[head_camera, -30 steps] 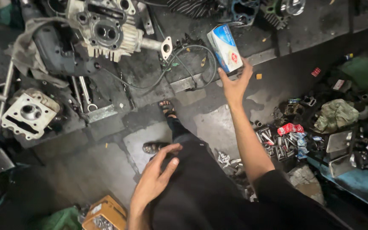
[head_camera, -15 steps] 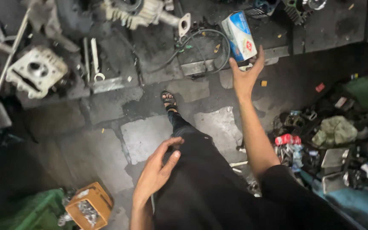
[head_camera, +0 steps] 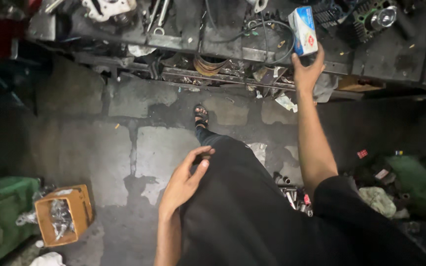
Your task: The person holds a box of abrasive paper, tears off a strip, and sands a small metal engine component by hand while seated. They then place a metal rod in a bench vise and work on it with a long file, repositioning it as they go.
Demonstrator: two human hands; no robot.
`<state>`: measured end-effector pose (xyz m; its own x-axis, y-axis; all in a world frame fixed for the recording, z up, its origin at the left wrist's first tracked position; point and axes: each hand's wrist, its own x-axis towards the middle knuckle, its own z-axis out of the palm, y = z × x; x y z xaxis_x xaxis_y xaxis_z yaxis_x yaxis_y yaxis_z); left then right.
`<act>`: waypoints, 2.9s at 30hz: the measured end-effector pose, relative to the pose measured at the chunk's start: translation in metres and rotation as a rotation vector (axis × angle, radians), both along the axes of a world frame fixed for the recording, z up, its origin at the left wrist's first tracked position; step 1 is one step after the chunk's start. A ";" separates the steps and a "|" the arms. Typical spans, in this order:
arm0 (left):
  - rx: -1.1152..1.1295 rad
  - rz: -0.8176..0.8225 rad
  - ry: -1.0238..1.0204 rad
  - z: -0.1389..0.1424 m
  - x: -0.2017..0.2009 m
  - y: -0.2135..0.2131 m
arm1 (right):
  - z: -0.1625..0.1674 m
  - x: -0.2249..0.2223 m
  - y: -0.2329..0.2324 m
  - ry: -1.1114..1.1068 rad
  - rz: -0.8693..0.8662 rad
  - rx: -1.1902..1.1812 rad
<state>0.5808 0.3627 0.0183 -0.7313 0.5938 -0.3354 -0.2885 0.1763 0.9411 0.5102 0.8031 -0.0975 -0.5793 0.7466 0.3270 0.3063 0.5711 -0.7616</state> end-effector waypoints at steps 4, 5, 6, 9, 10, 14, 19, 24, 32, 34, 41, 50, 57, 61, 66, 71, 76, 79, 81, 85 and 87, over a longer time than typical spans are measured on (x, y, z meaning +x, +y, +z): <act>0.011 -0.016 0.037 0.010 0.050 -0.021 | 0.010 0.027 -0.017 -0.023 0.017 0.052; -0.008 -0.016 0.048 0.013 0.060 -0.026 | 0.012 0.033 -0.021 -0.029 -0.002 0.058; -0.027 -0.017 0.058 0.017 0.069 -0.030 | 0.014 0.039 -0.026 -0.001 -0.009 0.035; -0.006 0.001 0.115 0.023 0.094 -0.047 | 0.017 0.056 -0.043 0.117 0.013 0.012; -0.019 0.016 0.121 0.024 0.102 -0.053 | 0.015 0.064 -0.050 0.188 0.052 0.038; -0.036 0.084 0.158 0.018 0.133 -0.085 | 0.002 0.092 -0.101 0.148 -0.176 0.301; 0.029 0.210 0.070 -0.003 0.162 -0.120 | -0.025 0.124 -0.200 0.170 0.098 0.090; 0.103 0.587 -0.196 -0.019 0.180 -0.139 | -0.037 0.149 -0.306 -0.209 0.395 -0.620; 0.008 0.614 0.837 -0.038 0.184 -0.154 | -0.012 0.179 -0.435 -0.901 1.111 -1.231; -0.041 0.541 0.997 -0.053 0.180 -0.153 | -0.008 0.195 -0.468 -0.901 1.371 -1.522; -0.136 0.424 1.165 -0.103 0.165 -0.179 | -0.009 0.206 -0.516 -0.798 1.668 -1.945; -0.312 0.705 0.922 -0.123 0.124 -0.223 | 0.028 0.182 -0.522 -0.881 1.076 -1.668; -0.947 -0.054 -0.152 -0.172 0.058 -0.285 | 0.078 0.015 -0.487 -0.632 1.436 -0.942; -0.683 0.368 0.056 -0.178 0.018 -0.283 | 0.074 -0.153 -0.456 -0.294 1.359 -0.722; -0.550 0.590 -0.054 -0.175 -0.106 -0.245 | 0.070 -0.411 -0.443 -0.081 1.150 -0.174; -0.410 0.697 0.043 -0.160 -0.288 -0.193 | 0.073 -0.626 -0.448 0.102 1.095 0.199; -0.337 0.651 0.034 -0.137 -0.457 -0.167 | 0.054 -0.753 -0.464 0.011 1.163 0.316; -0.305 0.644 0.106 -0.130 -0.525 -0.171 | 0.036 -0.794 -0.475 -0.067 1.108 0.389; -0.288 0.629 0.128 -0.128 -0.553 -0.175 | 0.030 -0.803 -0.471 -0.039 1.156 0.256; -0.082 0.618 -0.015 -0.124 -0.577 -0.185 | 0.037 -0.759 -0.443 -0.099 1.169 -0.055; 0.081 0.607 -0.090 -0.121 -0.582 -0.187 | 0.045 -0.709 -0.429 -0.025 1.174 -0.220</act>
